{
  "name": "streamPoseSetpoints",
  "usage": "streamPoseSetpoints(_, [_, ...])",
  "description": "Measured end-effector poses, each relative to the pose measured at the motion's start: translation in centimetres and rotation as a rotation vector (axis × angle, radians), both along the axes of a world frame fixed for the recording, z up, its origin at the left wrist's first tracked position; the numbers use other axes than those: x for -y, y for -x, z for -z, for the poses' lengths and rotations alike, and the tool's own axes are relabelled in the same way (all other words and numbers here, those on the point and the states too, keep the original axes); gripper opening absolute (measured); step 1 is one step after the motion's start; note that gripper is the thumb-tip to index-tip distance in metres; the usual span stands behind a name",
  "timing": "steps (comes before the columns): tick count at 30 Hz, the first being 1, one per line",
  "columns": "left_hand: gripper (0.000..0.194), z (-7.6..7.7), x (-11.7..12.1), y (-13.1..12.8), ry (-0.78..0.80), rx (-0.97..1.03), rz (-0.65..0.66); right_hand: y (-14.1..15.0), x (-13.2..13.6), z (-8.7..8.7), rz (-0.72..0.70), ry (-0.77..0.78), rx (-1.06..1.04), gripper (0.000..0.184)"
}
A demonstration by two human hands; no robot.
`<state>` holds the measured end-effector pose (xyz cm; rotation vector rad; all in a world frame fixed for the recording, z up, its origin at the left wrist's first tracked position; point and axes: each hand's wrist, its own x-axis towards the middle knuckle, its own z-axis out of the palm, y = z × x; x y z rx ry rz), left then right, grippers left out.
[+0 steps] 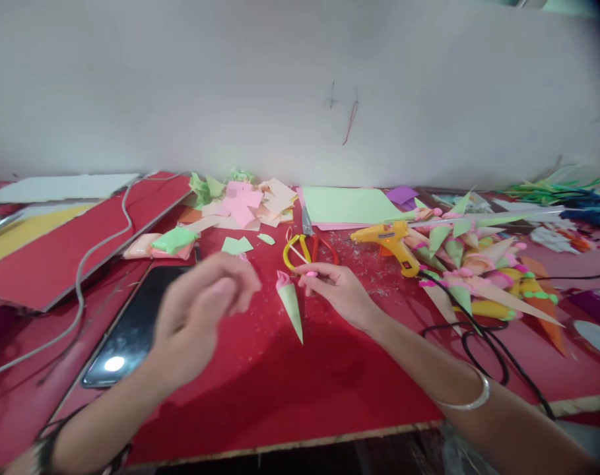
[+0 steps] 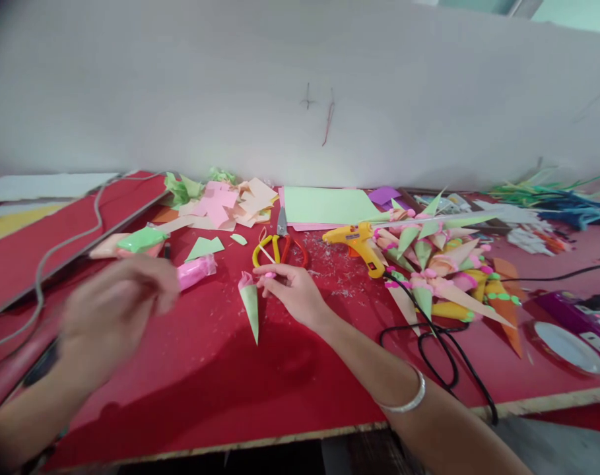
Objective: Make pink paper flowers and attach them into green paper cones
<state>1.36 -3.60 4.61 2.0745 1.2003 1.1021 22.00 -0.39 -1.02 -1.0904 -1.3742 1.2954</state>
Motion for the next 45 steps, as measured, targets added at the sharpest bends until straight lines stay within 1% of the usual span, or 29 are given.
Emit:
streamPoseSetpoints(2, [0.028, 0.8, -1.1, -0.8, 0.039, -0.050, 0.059, 0.0, -0.1, 0.2, -0.035, 0.044, -0.096, 0.024])
streamPoseSetpoints(3, [0.026, 1.2, -1.7, -1.2, 0.061, -0.109, 0.080, 0.0, -0.1, 0.3, -0.058, 0.066, -0.121, 0.026])
streamPoseSetpoints(4, [0.024, 1.8, -2.3, -1.6, 0.082, -0.196, 0.072, -0.1, -0.1, 0.3, -0.074, 0.076, -0.118, 0.027])
streamPoseSetpoints(5, [0.025, 2.3, -2.8, -2.0, 0.073, -0.292, 0.053, -0.1, 0.0, 0.4, -0.079, 0.071, -0.088, 0.029])
streamPoseSetpoints(7, [0.030, 3.2, -3.4, -2.6, 0.013, -0.521, -0.057, -0.1, 0.1, 0.4, -0.036, 0.024, 0.018, 0.029])
streamPoseSetpoints(9, [0.040, 3.9, -3.5, -3.0, -0.049, -0.712, -0.156, -0.1, 0.1, 0.4, 0.038, -0.021, 0.107, 0.022])
streamPoseSetpoints(10, [0.043, 4.1, -3.4, -3.1, -0.074, -0.772, -0.167, 0.0, 0.2, 0.4, 0.060, -0.029, 0.119, 0.018])
streamPoseSetpoints(12, [0.044, 4.4, -2.9, -3.2, -0.112, -0.826, -0.104, 0.1, 0.2, 0.4, 0.066, -0.025, 0.070, 0.018])
streamPoseSetpoints(15, [0.044, 4.8, -2.2, -3.3, -0.152, -0.865, 0.047, 0.1, 0.1, 0.3, 0.062, -0.005, -0.055, 0.020])
streamPoseSetpoints(18, [0.046, 4.9, -1.9, -3.3, -0.156, -0.882, 0.139, -0.1, 0.1, 0.2, 0.120, -0.013, -0.034, 0.026])
streamPoseSetpoints(20, [0.045, 5.0, -1.9, -3.3, -0.157, -0.871, 0.194, -0.1, 0.1, 0.2, 0.157, -0.032, 0.009, 0.020])
streamPoseSetpoints(22, [0.041, 5.0, -1.9, -3.2, -0.147, -0.851, 0.230, -0.1, 0.1, 0.2, 0.142, -0.032, 0.000, 0.011])
streamPoseSetpoints(25, [0.033, 5.1, -2.1, -2.8, -0.125, -0.824, 0.207, 0.0, 0.1, 0.2, 0.088, -0.004, -0.090, 0.018])
streamPoseSetpoints(28, [0.027, 5.3, -2.4, -2.6, -0.134, -0.823, 0.155, -0.1, 0.2, 0.1, 0.084, 0.040, -0.047, 0.025])
streamPoseSetpoints(30, [0.022, 5.3, -2.6, -2.5, -0.130, -0.844, 0.110, 0.0, 0.3, 0.0, 0.108, 0.037, 0.006, 0.023])
streamPoseSetpoints(32, [0.018, 5.3, -2.7, -2.5, -0.094, -0.865, 0.064, 0.0, 0.2, 0.0, 0.114, 0.019, -0.009, 0.013])
streamPoseSetpoints(33, [0.018, 5.3, -2.8, -2.5, -0.071, -0.868, 0.044, 0.1, 0.2, 0.0, 0.103, 0.015, -0.040, 0.011])
streamPoseSetpoints(36, [0.019, 5.3, -2.8, -2.7, -0.017, -0.841, 0.001, 0.1, 0.2, 0.0, 0.027, 0.042, -0.145, 0.017])
streamPoseSetpoints(38, [0.022, 5.5, -2.9, -2.8, 0.006, -0.805, -0.023, 0.0, 0.2, 0.0, -0.007, 0.068, -0.142, 0.022])
streamPoseSetpoints(40, [0.029, 5.7, -3.0, -3.0, 0.022, -0.775, -0.037, 0.0, 0.3, 0.0, 0.013, 0.065, -0.096, 0.024])
streamPoseSetpoints(42, [0.032, 5.7, -3.1, -3.1, 0.033, -0.782, -0.038, 0.1, 0.3, 0.0, 0.056, 0.037, -0.070, 0.017])
streamPoseSetpoints(44, [0.030, 5.6, -3.1, -3.2, 0.044, -0.805, -0.023, 0.2, 0.3, 0.1, 0.067, 0.023, -0.110, 0.011])
streamPoseSetpoints(45, [0.028, 5.5, -3.2, -3.2, 0.048, -0.812, -0.013, 0.3, 0.2, 0.2, 0.063, 0.025, -0.152, 0.013])
